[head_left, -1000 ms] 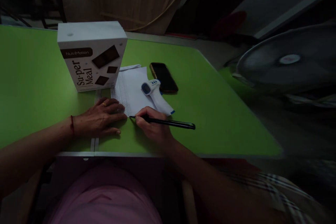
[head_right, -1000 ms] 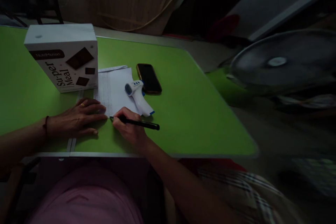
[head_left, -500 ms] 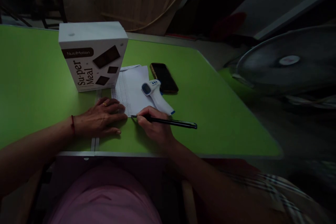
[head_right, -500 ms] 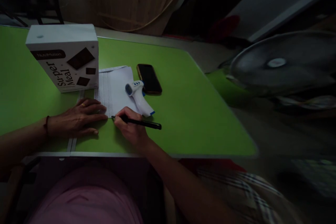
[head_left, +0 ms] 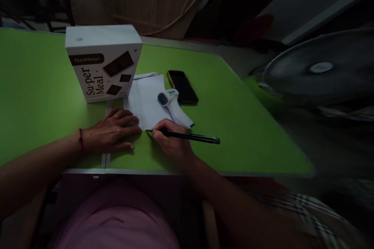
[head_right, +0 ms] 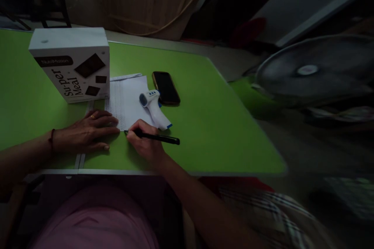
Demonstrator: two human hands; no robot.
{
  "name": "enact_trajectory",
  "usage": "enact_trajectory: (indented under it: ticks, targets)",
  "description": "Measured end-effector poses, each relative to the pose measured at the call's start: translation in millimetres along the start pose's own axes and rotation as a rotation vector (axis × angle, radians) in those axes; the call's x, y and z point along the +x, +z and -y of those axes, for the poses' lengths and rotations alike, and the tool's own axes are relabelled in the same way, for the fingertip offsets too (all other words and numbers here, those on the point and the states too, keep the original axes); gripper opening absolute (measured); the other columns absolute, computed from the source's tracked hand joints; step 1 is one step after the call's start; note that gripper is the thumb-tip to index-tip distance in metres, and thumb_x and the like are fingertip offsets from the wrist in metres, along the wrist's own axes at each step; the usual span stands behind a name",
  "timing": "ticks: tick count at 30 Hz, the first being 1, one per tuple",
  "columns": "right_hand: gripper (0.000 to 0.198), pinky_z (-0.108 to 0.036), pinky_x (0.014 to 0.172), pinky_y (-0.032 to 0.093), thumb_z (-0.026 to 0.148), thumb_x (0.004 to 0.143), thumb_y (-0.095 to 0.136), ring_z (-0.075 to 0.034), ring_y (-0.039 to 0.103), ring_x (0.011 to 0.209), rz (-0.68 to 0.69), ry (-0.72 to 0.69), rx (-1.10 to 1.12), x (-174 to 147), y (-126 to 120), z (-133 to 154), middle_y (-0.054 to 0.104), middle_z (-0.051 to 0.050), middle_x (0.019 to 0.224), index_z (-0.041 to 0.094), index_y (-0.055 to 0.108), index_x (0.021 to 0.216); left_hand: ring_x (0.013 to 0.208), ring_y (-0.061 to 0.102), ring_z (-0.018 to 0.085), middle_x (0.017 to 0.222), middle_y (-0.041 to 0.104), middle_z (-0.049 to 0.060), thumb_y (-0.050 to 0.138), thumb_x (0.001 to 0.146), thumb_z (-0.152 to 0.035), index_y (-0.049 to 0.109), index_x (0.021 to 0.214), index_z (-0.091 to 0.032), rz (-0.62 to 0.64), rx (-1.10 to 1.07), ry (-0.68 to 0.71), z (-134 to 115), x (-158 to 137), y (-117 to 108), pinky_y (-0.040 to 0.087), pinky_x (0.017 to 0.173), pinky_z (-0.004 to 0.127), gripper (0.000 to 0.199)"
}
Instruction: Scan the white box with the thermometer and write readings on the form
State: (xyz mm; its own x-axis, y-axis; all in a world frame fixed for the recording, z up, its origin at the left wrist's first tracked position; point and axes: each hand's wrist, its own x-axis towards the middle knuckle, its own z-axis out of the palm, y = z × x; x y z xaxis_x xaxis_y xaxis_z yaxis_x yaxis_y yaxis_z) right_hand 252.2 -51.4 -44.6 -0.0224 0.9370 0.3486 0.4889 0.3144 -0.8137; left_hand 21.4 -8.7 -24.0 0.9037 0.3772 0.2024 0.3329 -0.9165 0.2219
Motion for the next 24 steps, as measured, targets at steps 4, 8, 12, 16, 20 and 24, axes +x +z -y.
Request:
enact_trajectory:
  ticks: [4, 8, 12, 16, 20, 24]
  targets:
    - [0.011, -0.024, 0.048, 0.039, 0.026, 0.071, 0.055, -0.012, 0.047, 0.048, -0.024, 0.045, 0.012, 0.8, -2.2, -0.9, 0.056, 0.004, 0.052, 0.022, 0.058, 0.06, 0.128, 0.046, 0.037, 0.134, 0.058, 0.018, 0.053, 0.099, -0.052, 0.058, 0.132, -0.015, 0.002, 0.0, 0.005, -0.2, 0.1, -0.6, 0.035, 0.107, 0.052, 0.05]
    - [0.012, -0.025, 0.048, 0.04, 0.026, 0.072, 0.056, -0.012, 0.048, 0.048, -0.039, 0.065, 0.024, 0.6, -2.0, -2.8, 0.056, 0.004, 0.052, 0.023, 0.057, 0.061, 0.128, 0.046, 0.037, 0.135, 0.058, 0.018, 0.053, 0.1, -0.052, 0.057, 0.132, -0.016, 0.009, -0.007, 0.002, 0.0, -0.2, 0.0, 0.035, 0.107, 0.053, 0.049]
    - [0.012, -0.025, 0.048, 0.04, 0.026, 0.071, 0.056, -0.012, 0.047, 0.048, -0.034, 0.064, 0.024, 0.7, -1.1, -2.6, 0.056, 0.004, 0.051, 0.023, 0.058, 0.06, 0.129, 0.046, 0.037, 0.135, 0.057, 0.017, 0.052, 0.099, -0.054, 0.057, 0.132, -0.018, 0.011, -0.016, -0.009, 0.7, -0.6, 0.6, 0.034, 0.107, 0.053, 0.049]
    - [0.011, -0.025, 0.049, 0.04, 0.024, 0.071, 0.056, -0.012, 0.047, 0.048, -0.019, 0.044, 0.01, 0.9, -1.2, -1.1, 0.056, 0.004, 0.052, 0.022, 0.057, 0.061, 0.13, 0.045, 0.036, 0.136, 0.057, 0.017, 0.052, 0.099, -0.054, 0.057, 0.133, -0.019, 0.009, -0.019, -0.012, 0.7, -0.7, -0.3, 0.033, 0.108, 0.052, 0.048]
    - [0.011, -0.024, 0.048, 0.039, 0.024, 0.071, 0.056, -0.012, 0.047, 0.048, -0.027, 0.026, 0.003, 0.6, -0.9, -0.7, 0.056, 0.004, 0.051, 0.022, 0.057, 0.061, 0.129, 0.045, 0.037, 0.135, 0.058, 0.017, 0.053, 0.099, -0.054, 0.058, 0.132, -0.018, 0.011, -0.023, -0.014, 0.4, -0.9, -0.3, 0.033, 0.108, 0.053, 0.049]
    - [0.012, -0.024, 0.048, 0.039, 0.023, 0.072, 0.055, -0.011, 0.047, 0.047, -0.025, 0.016, 0.006, 0.4, -0.6, -1.5, 0.055, 0.004, 0.051, 0.022, 0.056, 0.06, 0.13, 0.045, 0.037, 0.136, 0.057, 0.017, 0.052, 0.099, -0.054, 0.057, 0.133, -0.017, 0.006, -0.032, -0.011, 0.8, -1.0, 0.6, 0.033, 0.108, 0.053, 0.05]
